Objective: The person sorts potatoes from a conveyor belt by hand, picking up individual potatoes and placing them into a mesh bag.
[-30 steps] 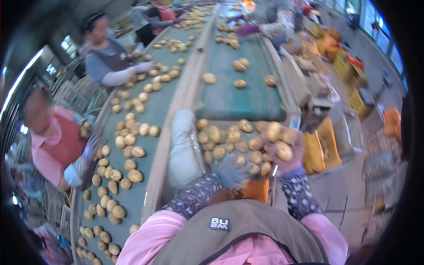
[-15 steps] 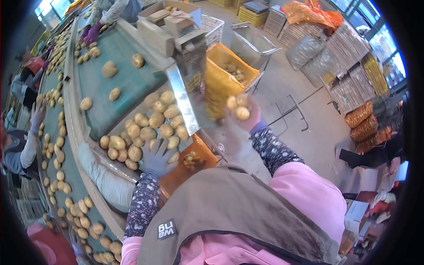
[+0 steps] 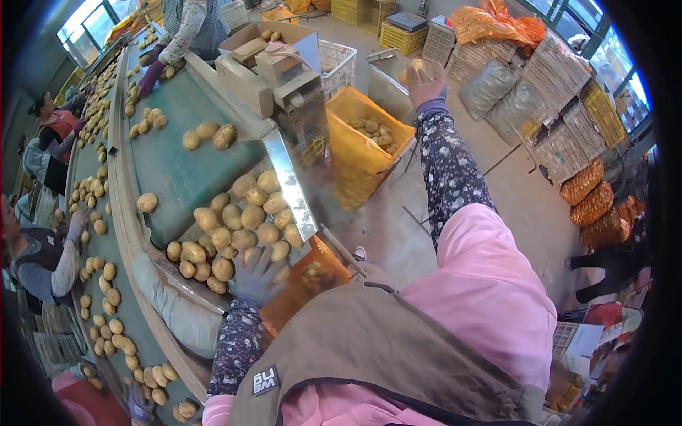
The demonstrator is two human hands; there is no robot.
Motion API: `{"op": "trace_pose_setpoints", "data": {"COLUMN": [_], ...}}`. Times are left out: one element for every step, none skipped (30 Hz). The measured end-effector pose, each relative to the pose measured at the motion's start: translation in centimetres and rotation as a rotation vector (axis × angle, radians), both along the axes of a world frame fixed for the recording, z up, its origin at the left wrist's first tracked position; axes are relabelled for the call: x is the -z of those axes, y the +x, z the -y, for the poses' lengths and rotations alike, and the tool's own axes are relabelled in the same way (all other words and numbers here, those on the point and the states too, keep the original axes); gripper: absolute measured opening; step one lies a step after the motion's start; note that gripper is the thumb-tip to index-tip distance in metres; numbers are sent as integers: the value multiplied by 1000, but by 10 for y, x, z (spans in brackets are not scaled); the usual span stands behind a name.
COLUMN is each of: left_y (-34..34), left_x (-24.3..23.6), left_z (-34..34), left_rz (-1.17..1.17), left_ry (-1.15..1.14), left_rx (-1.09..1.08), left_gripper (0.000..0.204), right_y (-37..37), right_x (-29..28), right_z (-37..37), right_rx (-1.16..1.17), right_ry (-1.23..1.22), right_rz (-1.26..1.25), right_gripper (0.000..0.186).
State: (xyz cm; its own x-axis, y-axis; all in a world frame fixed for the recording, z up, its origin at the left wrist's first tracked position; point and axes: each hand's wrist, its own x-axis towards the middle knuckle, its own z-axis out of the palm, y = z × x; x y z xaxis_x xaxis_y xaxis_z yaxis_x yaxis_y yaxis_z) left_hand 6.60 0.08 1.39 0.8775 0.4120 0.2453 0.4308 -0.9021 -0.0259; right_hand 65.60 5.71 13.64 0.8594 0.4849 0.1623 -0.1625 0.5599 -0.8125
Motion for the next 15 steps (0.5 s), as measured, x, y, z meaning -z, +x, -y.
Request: {"op": "trace_pose_setpoints", "data": {"left_y": [-2, -6, -10, -17, -25, -28, -29, -30, -33, -36, -40, -44, -50, -60, -68], "left_x": [-2, -3, -2, 5, 8, 11, 17, 21, 22, 23, 24, 26, 30, 41, 47], "left_z": [-3, 1, 2, -2, -1, -4, -8, -10, -8, -5, -5, -6, -4, -2, 3], "left_rz": [-17, -17, -18, -22, -3, -14, 5, 18, 18, 42, 39, -8, -54, 21, 23], "left_ry": [-19, -15, -12, 18, 0, 12, 20, 16, -4, 7, -3, -4, -5, -35, -42], "left_rx": [-21, -29, -32, -30, -29, -20, -17, -23, -39, -30, -69, -111, -147, -171, -186], "left_gripper": [56, 56, 56, 57, 57, 58, 59, 59, 57, 57, 57, 56, 56, 54, 54], "right_y": [-10, -40, -79, -140, -204, -249, -290, -328, -361, -382, -400, -415, -428, -437, -440], "right_x": [3, 17, 34, 30, 23, 27, 33, 40, 46, 69, 99, 132, 154, 163, 173], "right_z": [-22, -37, -43, -43, -30, -21, -13, -4, 5, 14, 18, 25, 35, 47, 54], "right_rx": [-247, -471, -688, -840, -993, -1094, -1201, -1239, -1274, -947, -988, -839, -676, -442, -458], "right_ry": [335, 306, 281, 151, 16, -133, -273, -423, -561, -448, -430, -443, -452, -416, -406], "right_rz": [-610, -441, -267, -184, -106, 71, 257, 457, 673, 1328, 1334, 1485, 1628, 1909, 1915], "right_gripper": [52, 52, 52, 52, 52, 55, 57, 61, 64, 66, 66, 61, 58, 58, 58]}}
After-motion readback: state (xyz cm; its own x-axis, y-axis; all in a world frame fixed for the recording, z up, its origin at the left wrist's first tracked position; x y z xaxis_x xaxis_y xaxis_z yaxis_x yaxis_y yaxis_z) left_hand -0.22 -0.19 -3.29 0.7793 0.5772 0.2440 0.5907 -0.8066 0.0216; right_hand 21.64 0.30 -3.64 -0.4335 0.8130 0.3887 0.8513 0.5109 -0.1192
